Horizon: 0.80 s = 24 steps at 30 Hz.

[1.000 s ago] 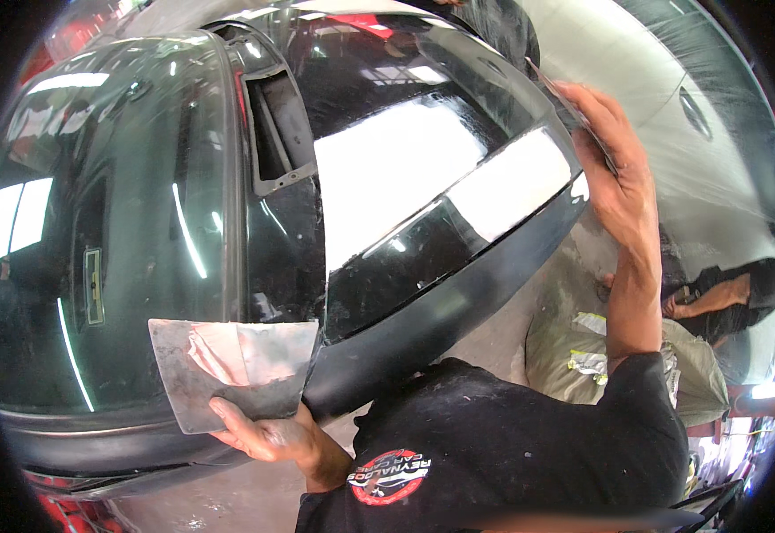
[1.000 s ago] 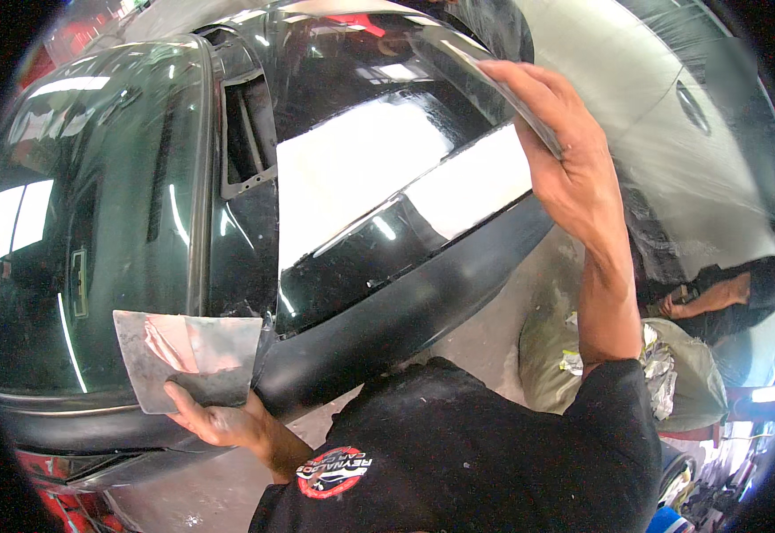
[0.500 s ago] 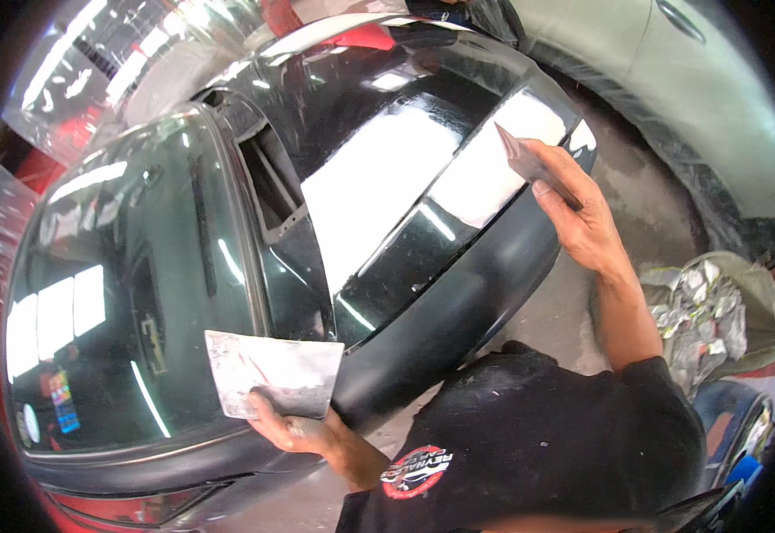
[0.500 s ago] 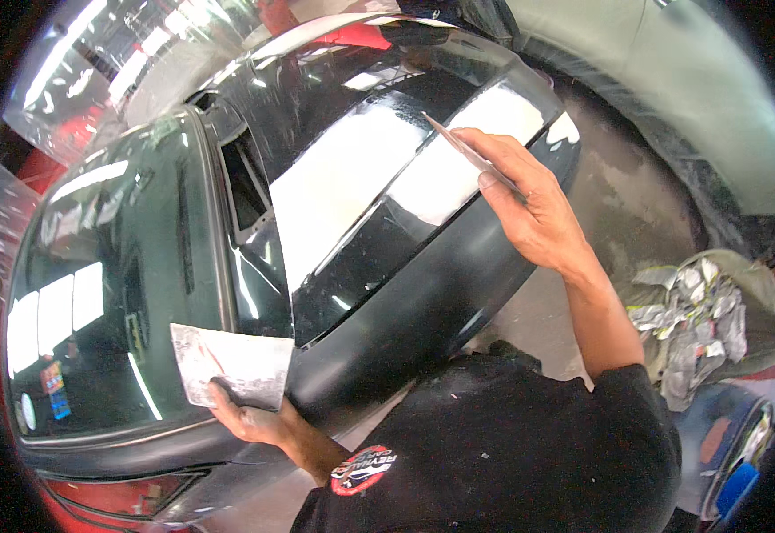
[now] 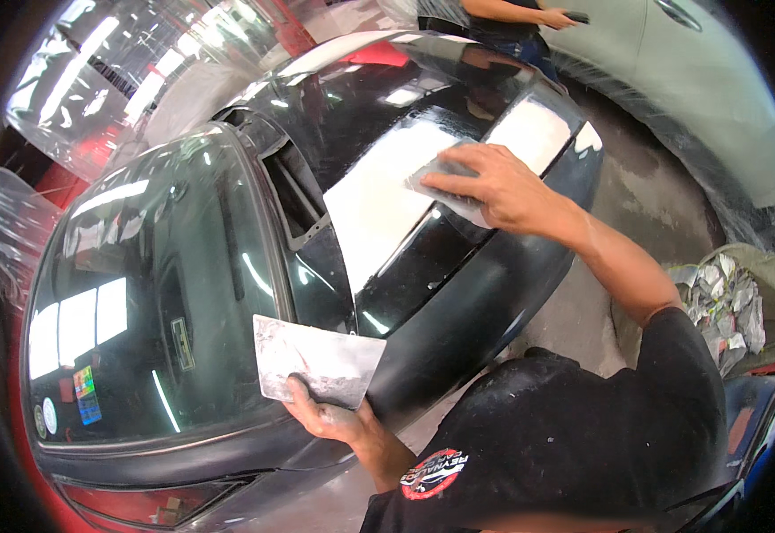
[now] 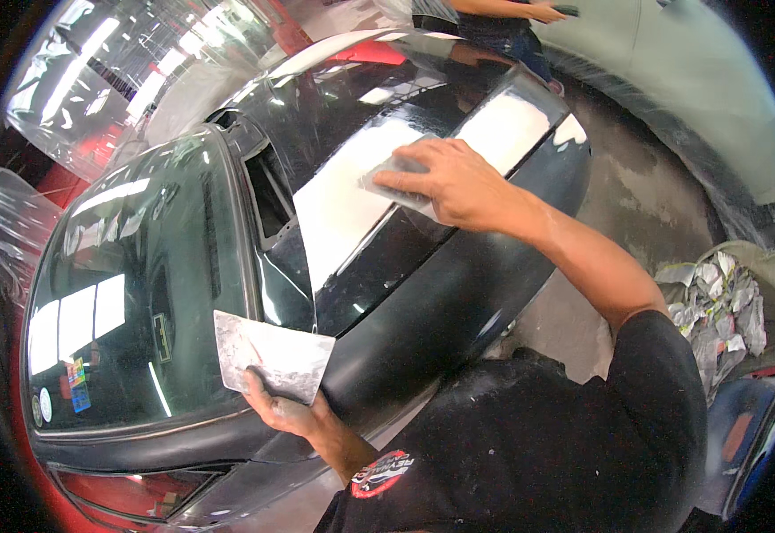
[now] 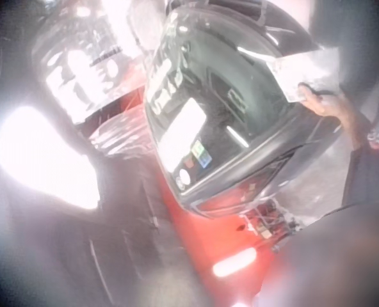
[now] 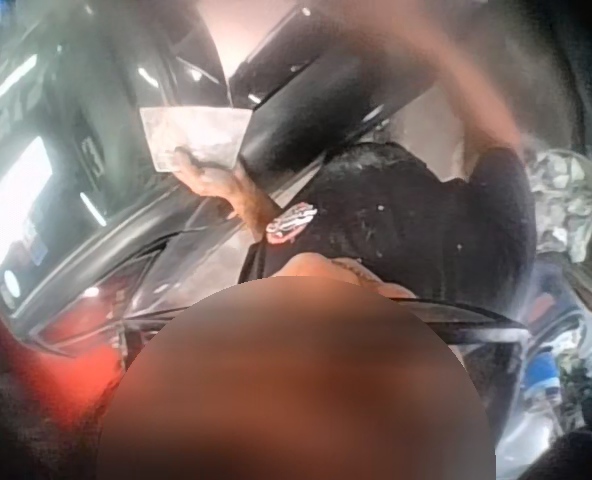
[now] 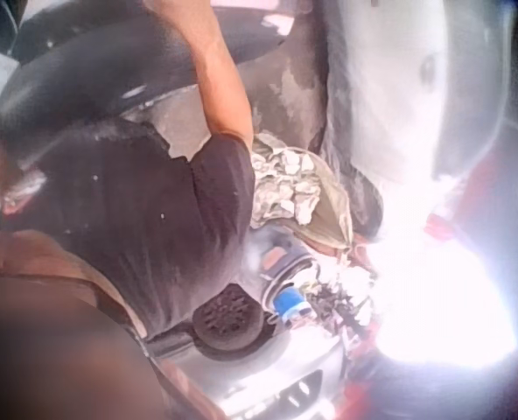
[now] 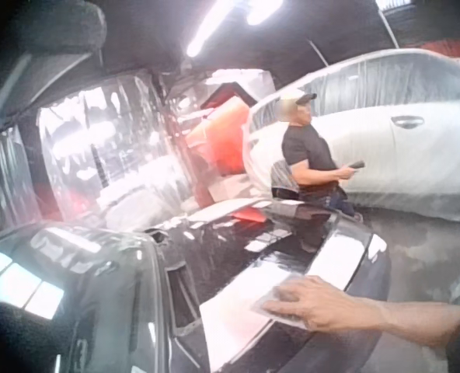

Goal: The person sands the rear trunk lid of a black car using a sanding block, moving across the surface to smooth the paint. The person then dips the sanding block into a bucket of liquid and continues sanding.

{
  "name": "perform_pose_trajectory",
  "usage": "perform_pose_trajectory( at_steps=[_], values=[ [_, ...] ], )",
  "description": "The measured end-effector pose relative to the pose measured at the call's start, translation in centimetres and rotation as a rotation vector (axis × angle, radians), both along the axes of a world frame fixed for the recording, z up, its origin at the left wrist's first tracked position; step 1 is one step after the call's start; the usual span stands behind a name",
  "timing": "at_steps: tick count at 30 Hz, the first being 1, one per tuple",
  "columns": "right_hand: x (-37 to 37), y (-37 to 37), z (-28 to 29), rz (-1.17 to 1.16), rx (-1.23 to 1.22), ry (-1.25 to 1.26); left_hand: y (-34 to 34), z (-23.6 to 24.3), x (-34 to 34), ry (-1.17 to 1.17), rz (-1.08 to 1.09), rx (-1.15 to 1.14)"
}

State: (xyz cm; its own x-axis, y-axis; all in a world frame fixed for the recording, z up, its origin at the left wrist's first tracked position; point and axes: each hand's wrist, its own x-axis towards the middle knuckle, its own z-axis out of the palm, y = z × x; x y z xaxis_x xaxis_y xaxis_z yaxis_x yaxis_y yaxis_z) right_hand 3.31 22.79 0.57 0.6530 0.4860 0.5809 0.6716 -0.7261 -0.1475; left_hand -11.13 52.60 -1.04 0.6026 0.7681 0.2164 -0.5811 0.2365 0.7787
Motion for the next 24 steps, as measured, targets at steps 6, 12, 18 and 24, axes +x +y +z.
perform_pose_trajectory(
  at_steps=[6, 12, 18, 24],
  values=[
    [6.1, 1.9, 1.2, 0.1, -0.161, 0.054, -0.5, -0.2, 0.1, 0.034, 0.068, 0.033],
    [4.2, 2.7, 3.9, 0.175, 0.471, 0.358, -0.8, -0.2, -0.3, 0.048, 0.061, -0.075],
    [-2.2, 0.2, 1.6, 0.068, 1.039, 0.552, -0.9, 0.2, -0.2, 0.018, -0.082, -0.044],
    [-9.3, -2.5, 0.7, 0.532, 0.203, -0.013, -9.2, 0.9, 2.1, 0.129, -0.419, -0.057]
  ],
)
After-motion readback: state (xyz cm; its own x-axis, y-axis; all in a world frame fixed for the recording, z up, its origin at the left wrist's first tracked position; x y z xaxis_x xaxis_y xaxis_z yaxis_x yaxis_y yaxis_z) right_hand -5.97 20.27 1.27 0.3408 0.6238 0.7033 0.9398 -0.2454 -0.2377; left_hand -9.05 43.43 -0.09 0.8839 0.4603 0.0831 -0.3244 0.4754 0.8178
